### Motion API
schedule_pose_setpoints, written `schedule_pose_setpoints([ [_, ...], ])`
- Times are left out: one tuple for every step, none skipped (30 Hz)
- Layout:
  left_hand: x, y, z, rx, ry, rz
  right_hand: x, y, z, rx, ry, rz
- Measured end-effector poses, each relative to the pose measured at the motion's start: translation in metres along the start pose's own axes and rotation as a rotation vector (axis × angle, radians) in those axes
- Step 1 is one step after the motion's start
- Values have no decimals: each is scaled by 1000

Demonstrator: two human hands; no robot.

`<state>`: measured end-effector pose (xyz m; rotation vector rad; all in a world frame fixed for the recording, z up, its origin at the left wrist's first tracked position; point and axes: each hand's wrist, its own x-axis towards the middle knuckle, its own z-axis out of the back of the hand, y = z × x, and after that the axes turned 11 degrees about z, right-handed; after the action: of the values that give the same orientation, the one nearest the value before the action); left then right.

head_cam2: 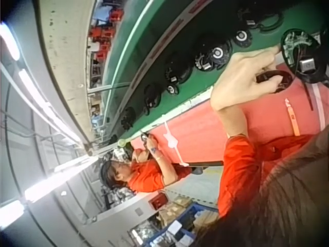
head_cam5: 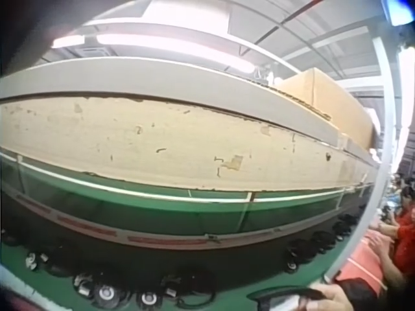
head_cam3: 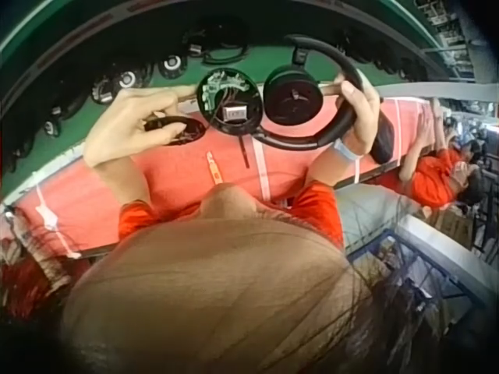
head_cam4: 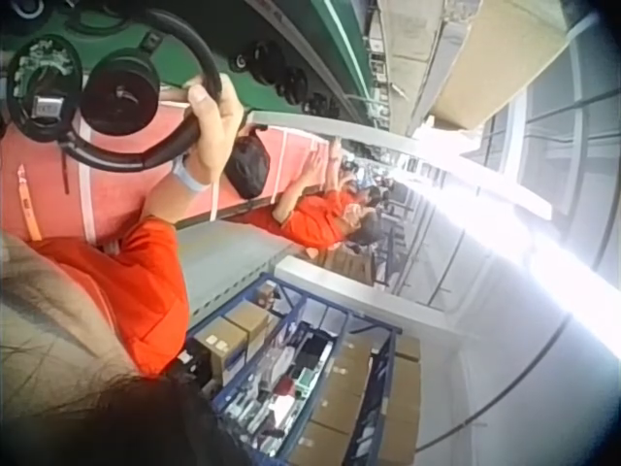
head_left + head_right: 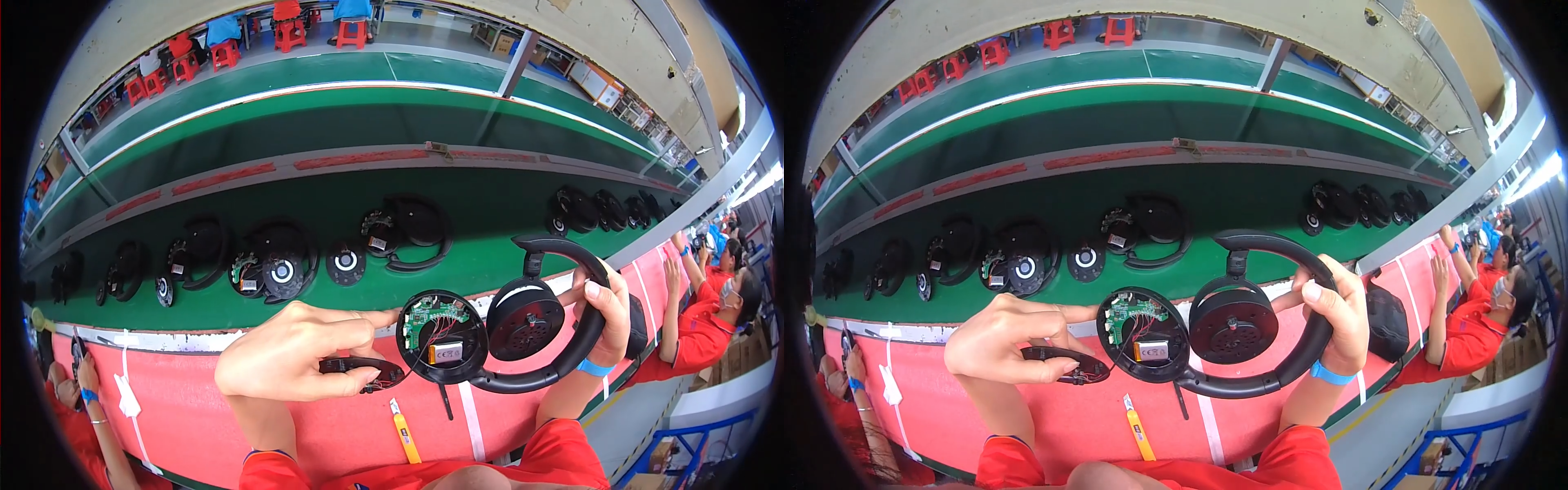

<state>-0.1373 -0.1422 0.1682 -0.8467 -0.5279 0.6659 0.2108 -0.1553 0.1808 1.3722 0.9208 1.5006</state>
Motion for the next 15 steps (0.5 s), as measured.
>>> schedule_pose_setpoints([
  [0,0,0,-4,-2,-16,-1,0,1,0,0,-3],
  [0,-1,-1,-2,-4,-18,-2,1,2,-1,1,-5],
  [0,2,-1,-5,0,-8,-1,-3,1,2,4,-10],
  [-1,4,-1,-7,3,1,-1,-6,0,6,7,-15],
  [-1,5,-1,-9,2,8,0,-9,-1,9,10,-21],
  [-2,2,1,-14,38,46,-1,-8,-1,8,9,-20],
  [-2,1,1,-19,73,84,-3,-8,-1,7,-1,-28],
  [-2,2,0,-21,72,84,-4,-8,-2,7,-10,-37],
  [-3,1,0,-13,58,76,-4,-7,-2,8,-8,-36],
  [-4,2,-1,-8,42,69,-4,-7,-3,7,-6,-38],
  [-5,3,0,-10,39,73,-4,-8,-4,6,-3,-41],
  [-4,5,1,-20,48,71,-3,-9,-5,4,5,-43],
  [-4,8,3,-32,55,71,-3,-11,-8,14,-11,-40],
  [-4,11,4,-40,45,78,-3,-13,-11,23,-24,-38],
  [-6,9,5,-51,52,128,-1,-14,-15,31,6,-45],
])
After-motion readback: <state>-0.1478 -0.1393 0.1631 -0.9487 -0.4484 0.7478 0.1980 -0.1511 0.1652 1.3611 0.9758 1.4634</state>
